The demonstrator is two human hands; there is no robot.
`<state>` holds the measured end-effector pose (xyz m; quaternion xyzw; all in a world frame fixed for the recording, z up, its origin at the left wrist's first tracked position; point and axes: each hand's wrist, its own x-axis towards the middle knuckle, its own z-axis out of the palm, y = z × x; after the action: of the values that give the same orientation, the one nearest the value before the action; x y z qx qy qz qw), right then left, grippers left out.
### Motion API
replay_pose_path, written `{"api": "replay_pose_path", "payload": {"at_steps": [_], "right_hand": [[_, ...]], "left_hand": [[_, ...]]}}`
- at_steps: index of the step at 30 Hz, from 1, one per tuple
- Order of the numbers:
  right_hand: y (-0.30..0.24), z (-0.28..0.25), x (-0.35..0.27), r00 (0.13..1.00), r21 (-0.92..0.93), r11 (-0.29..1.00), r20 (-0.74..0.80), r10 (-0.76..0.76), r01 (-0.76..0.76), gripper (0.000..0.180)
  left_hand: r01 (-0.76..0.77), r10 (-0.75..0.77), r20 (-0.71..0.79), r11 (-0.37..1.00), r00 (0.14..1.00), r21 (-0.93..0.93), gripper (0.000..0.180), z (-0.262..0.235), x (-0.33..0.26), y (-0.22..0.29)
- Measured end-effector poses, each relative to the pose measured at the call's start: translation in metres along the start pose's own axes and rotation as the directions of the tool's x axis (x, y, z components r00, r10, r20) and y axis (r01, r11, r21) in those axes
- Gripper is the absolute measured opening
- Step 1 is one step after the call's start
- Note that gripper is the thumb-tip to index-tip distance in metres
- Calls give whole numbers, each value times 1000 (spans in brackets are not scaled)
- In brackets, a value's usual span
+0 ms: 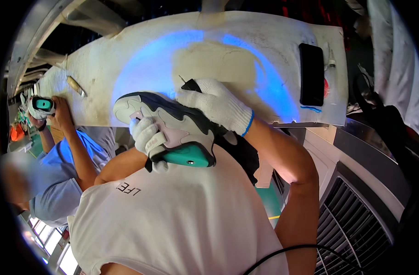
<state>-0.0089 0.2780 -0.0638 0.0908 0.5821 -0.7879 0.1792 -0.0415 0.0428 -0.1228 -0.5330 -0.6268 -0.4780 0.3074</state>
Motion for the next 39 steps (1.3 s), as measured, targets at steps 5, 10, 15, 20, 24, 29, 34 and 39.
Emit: {"api": "replay_pose_path", "payload": {"at_steps": [5, 10, 15, 20, 24, 29, 34, 39], "right_hand": [[-18, 12, 3, 997, -185, 983, 76, 14, 1, 26], [-30, 30, 34, 988, -542, 840, 126, 85, -3, 38], [-42, 40, 67, 983, -632, 761, 5, -183, 145, 39], [-74, -10, 70, 951, -436, 898, -300, -76, -65, 29], [-24, -88, 53, 874, -953, 164, -298, -383, -253, 56], [-29, -70, 11, 735, -979, 12, -162, -659, -205, 76], [19, -36, -87, 885, -205, 906, -215, -412, 371, 95], [54, 40, -80, 886, -320, 917, -315, -342, 240, 113]], "left_hand": [[28, -28, -6, 1000, 1000, 11, 56, -5, -5, 5], [63, -63, 81, 998, 995, 5, 59, -20, -8, -1], [121, -122, 188, 993, 975, 20, 63, -34, -13, 0], [158, -163, 208, 987, 965, 38, 67, -33, -19, 7], [36, -46, 250, 998, 967, 45, 65, -31, 3, 8], [65, -75, 120, 995, 990, 80, 60, -17, 15, 12], [348, -318, 311, 936, 896, -44, 49, -44, 74, 9], [858, -946, -153, 325, 287, -398, 92, -68, 38, 3]]}}
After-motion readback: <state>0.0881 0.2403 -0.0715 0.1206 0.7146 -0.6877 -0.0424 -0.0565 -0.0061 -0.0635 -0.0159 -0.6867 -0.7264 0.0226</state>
